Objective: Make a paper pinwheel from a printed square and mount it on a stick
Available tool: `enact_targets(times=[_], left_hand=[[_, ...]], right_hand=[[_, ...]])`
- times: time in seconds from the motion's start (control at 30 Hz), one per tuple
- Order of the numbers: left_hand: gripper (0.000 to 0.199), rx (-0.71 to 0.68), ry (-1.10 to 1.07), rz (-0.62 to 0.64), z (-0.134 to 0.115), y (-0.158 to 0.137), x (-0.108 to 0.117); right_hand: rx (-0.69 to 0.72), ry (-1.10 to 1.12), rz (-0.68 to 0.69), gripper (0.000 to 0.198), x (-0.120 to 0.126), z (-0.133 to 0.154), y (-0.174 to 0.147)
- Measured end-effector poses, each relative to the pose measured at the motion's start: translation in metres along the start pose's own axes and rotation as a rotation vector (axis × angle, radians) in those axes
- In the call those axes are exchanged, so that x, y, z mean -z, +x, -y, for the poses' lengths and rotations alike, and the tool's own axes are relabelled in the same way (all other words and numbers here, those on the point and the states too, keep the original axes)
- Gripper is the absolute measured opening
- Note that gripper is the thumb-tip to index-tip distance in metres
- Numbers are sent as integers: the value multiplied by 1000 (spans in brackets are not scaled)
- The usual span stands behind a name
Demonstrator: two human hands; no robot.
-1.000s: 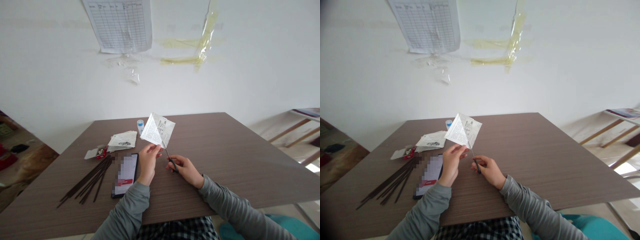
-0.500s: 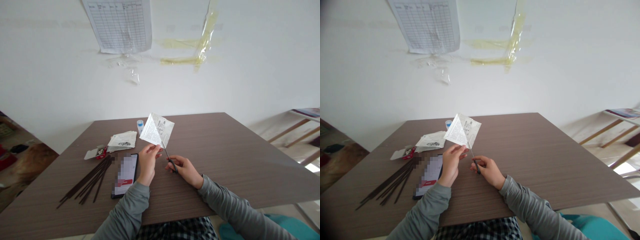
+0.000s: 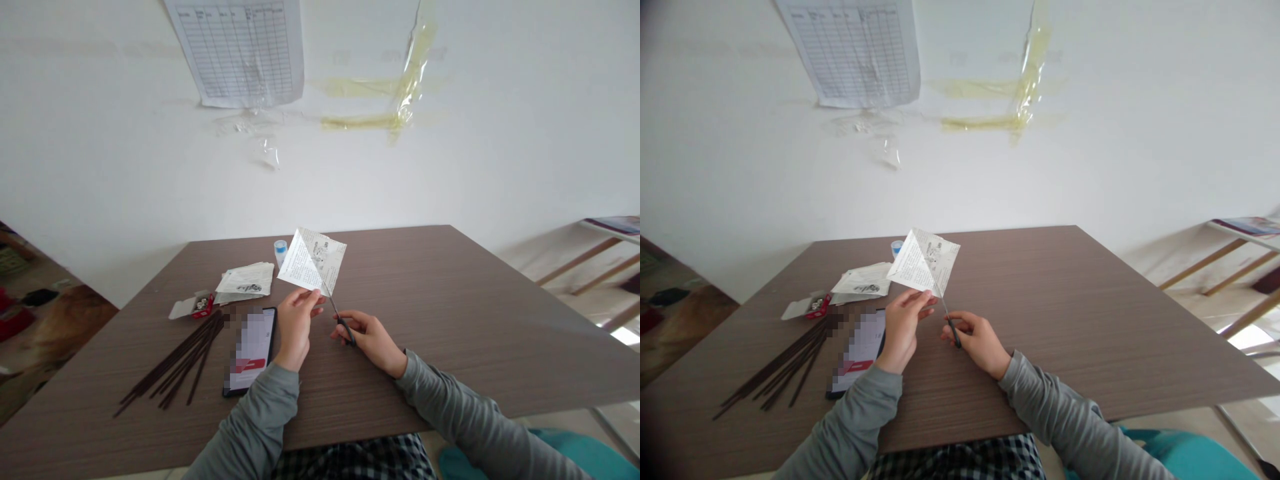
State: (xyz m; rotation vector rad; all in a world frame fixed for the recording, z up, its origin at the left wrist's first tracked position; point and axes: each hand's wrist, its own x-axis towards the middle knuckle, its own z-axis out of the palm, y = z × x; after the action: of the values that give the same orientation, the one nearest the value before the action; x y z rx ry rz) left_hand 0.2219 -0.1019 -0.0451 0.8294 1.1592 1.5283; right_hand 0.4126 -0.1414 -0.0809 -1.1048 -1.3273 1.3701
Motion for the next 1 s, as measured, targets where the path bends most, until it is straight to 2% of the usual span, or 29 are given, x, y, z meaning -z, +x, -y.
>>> enact_targets(times=[0.43, 0.67, 1.0], left_hand=[[51, -1, 20, -4, -2, -1, 1], [50, 3, -4, -8, -2, -1, 0], [58, 4, 12, -10, -2, 0, -1]], right_hand=[[-25, -40, -10, 74, -2, 5, -2], [-14, -22, 6, 69, -2, 6, -4], [-19, -17, 0, 61, -2, 6, -3]])
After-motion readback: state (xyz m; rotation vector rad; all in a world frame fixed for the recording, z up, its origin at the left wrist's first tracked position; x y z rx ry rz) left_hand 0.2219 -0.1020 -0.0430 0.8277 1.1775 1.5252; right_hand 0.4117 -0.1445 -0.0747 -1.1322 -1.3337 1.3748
